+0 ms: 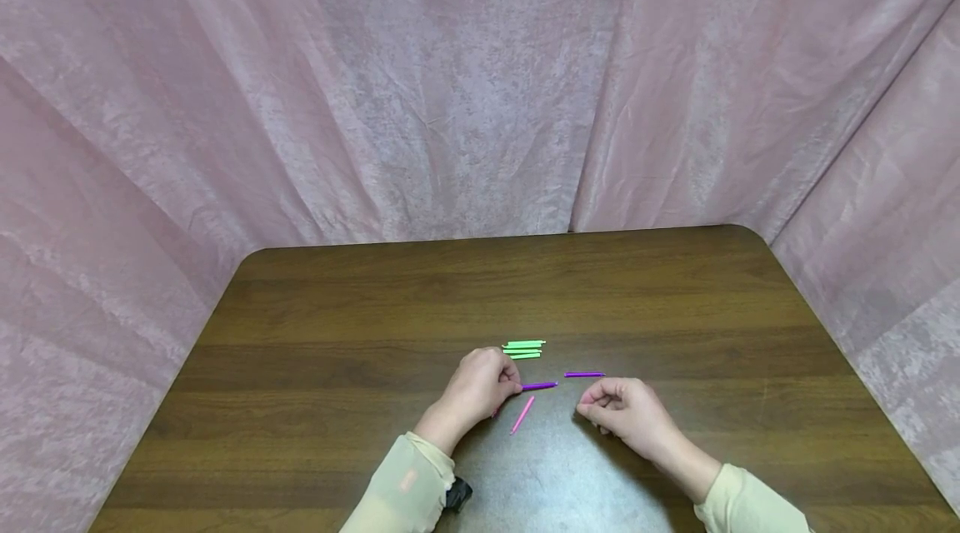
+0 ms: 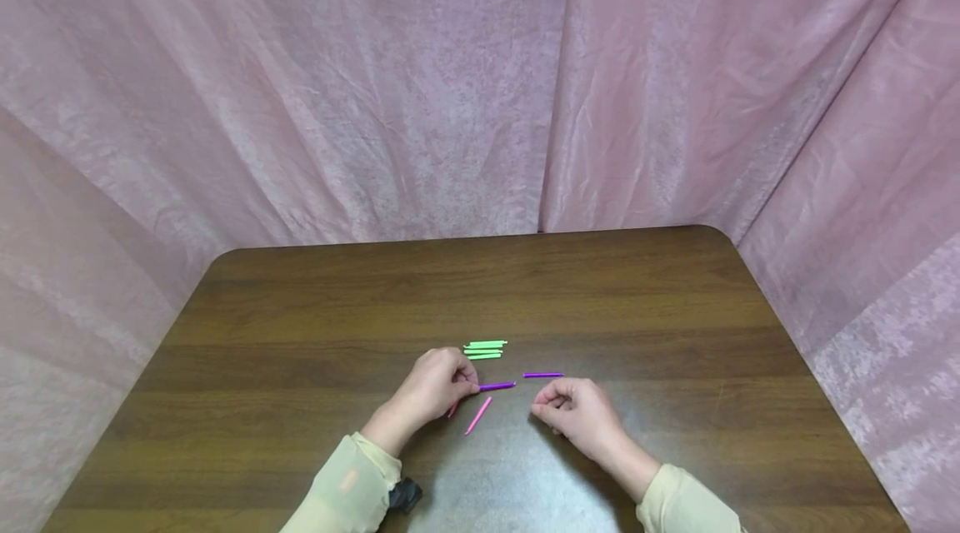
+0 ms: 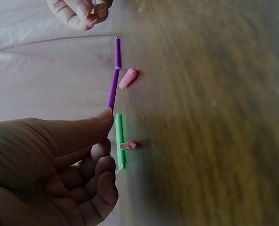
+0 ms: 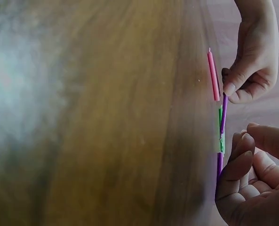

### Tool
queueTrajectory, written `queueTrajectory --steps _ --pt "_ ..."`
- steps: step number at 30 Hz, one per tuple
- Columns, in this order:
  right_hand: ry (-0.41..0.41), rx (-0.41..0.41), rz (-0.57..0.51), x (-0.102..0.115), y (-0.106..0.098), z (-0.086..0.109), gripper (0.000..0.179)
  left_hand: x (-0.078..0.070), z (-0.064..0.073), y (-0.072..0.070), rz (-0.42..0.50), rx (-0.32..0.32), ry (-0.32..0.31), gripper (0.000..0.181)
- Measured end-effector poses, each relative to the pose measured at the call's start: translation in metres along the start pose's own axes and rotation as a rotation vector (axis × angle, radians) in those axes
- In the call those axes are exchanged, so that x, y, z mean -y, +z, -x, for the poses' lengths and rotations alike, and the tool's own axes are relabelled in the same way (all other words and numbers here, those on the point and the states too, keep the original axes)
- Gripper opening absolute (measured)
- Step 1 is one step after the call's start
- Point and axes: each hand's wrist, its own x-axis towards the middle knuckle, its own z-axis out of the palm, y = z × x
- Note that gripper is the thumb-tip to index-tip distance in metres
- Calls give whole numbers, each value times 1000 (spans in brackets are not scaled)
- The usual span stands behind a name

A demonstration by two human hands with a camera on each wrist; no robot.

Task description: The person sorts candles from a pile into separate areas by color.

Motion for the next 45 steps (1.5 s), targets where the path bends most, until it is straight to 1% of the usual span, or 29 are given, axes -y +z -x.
queueTrajectory --steps 3,9,16,22,28,35,41,45 --pt "-19 10 -5 0 2 1 11 -1 0 0 0 2 1 18" --pt "-8 24 -12 -2 5 3 11 -6 -1 0 1 -4 7 17" --pt "-20 41 -32 -2 8 5 12 -13 -4 2 16 -11 21 15" --pt "-27 50 -51 -4 12 6 12 -20 -7 3 21 -14 14 15" --pt "-14 55 -62 -1 15 7 11 -26 -10 6 32 -15 -2 15" --pt "-12 54 -71 1 17 8 12 -35 -14 9 -24 -21 1 14" --pt "-24 54 -68 4 18 9 12 -40 -18 13 -33 -24 -24 13" --pt "-28 54 -61 5 19 9 12 -42 -20 16 -36 -27 -26 13"
